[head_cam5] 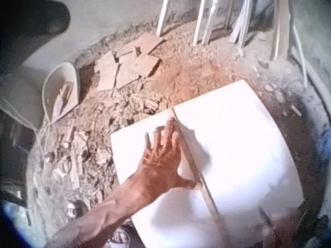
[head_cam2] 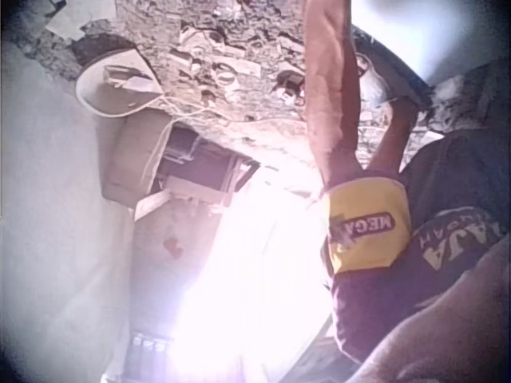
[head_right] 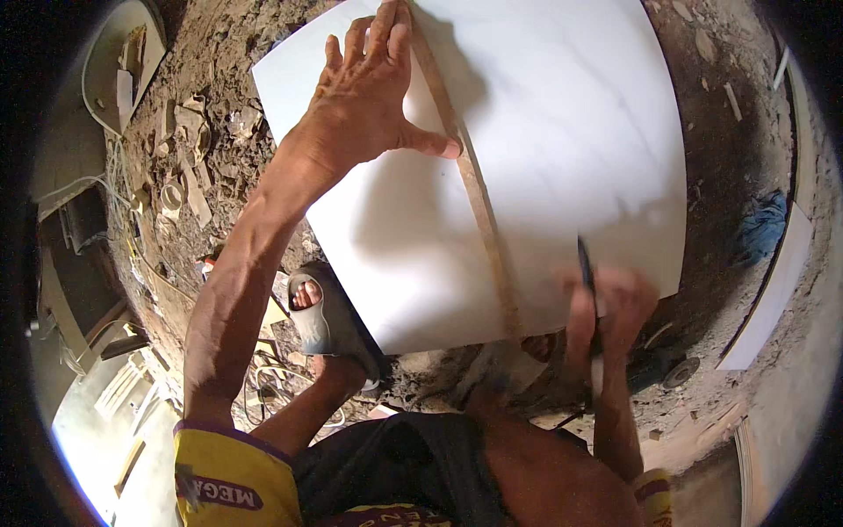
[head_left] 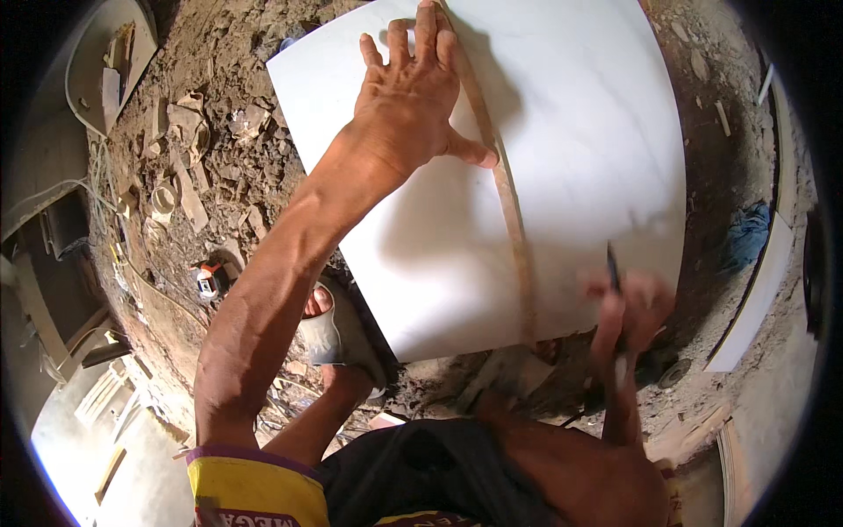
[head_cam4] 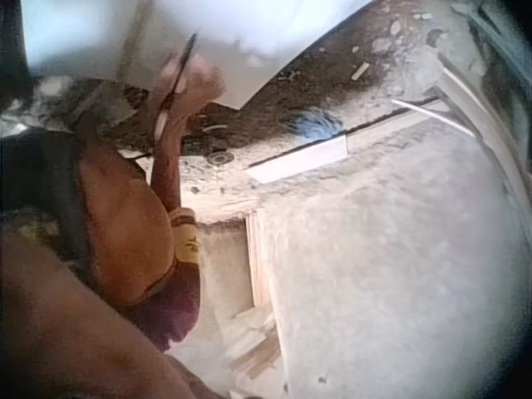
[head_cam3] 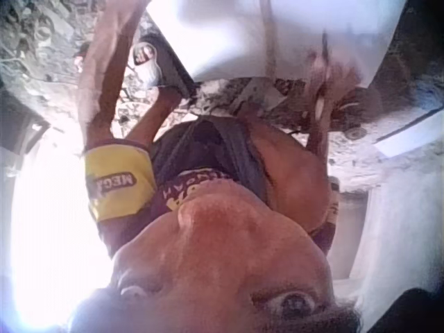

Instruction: The person measures a tile with a tape measure, marks it with a pen using a wooden guide, and then cuts along the marked line with an angle grinder before wiping the piece with a cloth.

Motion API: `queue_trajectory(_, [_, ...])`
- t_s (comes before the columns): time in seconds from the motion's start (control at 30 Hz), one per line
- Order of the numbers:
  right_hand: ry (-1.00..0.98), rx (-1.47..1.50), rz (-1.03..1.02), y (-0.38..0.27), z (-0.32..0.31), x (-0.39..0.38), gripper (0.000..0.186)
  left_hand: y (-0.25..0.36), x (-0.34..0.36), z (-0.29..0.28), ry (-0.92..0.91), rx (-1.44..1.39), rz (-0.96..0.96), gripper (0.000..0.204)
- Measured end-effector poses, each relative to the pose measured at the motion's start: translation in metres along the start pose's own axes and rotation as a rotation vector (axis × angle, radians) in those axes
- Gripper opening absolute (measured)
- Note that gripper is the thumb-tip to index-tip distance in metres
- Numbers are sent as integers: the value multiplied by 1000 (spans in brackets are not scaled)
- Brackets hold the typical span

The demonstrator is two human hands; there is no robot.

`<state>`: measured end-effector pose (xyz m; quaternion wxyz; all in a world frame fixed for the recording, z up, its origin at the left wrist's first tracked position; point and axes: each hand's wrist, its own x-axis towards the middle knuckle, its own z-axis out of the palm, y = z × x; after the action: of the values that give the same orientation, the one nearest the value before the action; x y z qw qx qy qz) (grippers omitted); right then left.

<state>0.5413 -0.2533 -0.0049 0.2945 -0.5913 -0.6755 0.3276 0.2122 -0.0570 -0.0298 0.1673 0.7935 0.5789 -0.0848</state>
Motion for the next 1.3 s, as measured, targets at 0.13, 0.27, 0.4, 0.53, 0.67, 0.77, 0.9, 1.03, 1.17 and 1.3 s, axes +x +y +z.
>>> queue_trajectory(0.13, [-1, 184, -91, -47, 68, 162, 16, -12, -9, 12, 72, 156, -56, 152])
queue_trajectory(0.27, [-22, 281, -262, -53, 110, 248, 21, 11, -4, -7, 69, 64, -62, 152])
queue_trajectory(0.4, [116, 267, -321, -60, 139, 277, 8, 6, -7, -1, 116, 57, -55, 149])
queue_trajectory(0.53, [78, 222, -279, -60, 151, 287, 11, -4, -1, 29, 296, 240, -71, 146])
queue_trajectory(0.67, [71, 327, -273, -56, 160, 294, 10, -6, 1, 39, 292, 260, -87, 146])
queue_trajectory(0.77, [14, 349, -235, -55, 156, 299, 10, -1, 1, 28, 327, 248, -84, 145])
queue_trajectory(0.9, [-45, 332, -299, -60, 151, 299, 11, 0, 1, 32, 237, 232, -81, 145])
queue_trajectory(1.03, [-57, 363, -248, -70, 153, 297, 12, -9, 2, 39, 324, 236, -65, 146])
queue_trajectory(1.17, [-99, 353, -186, -76, 144, 290, 13, -7, 5, 42, 313, 279, -65, 147])
queue_trajectory(1.3, [-35, 216, -355, -57, 134, 281, 18, 3, 1, 50, 312, 256, -62, 147])
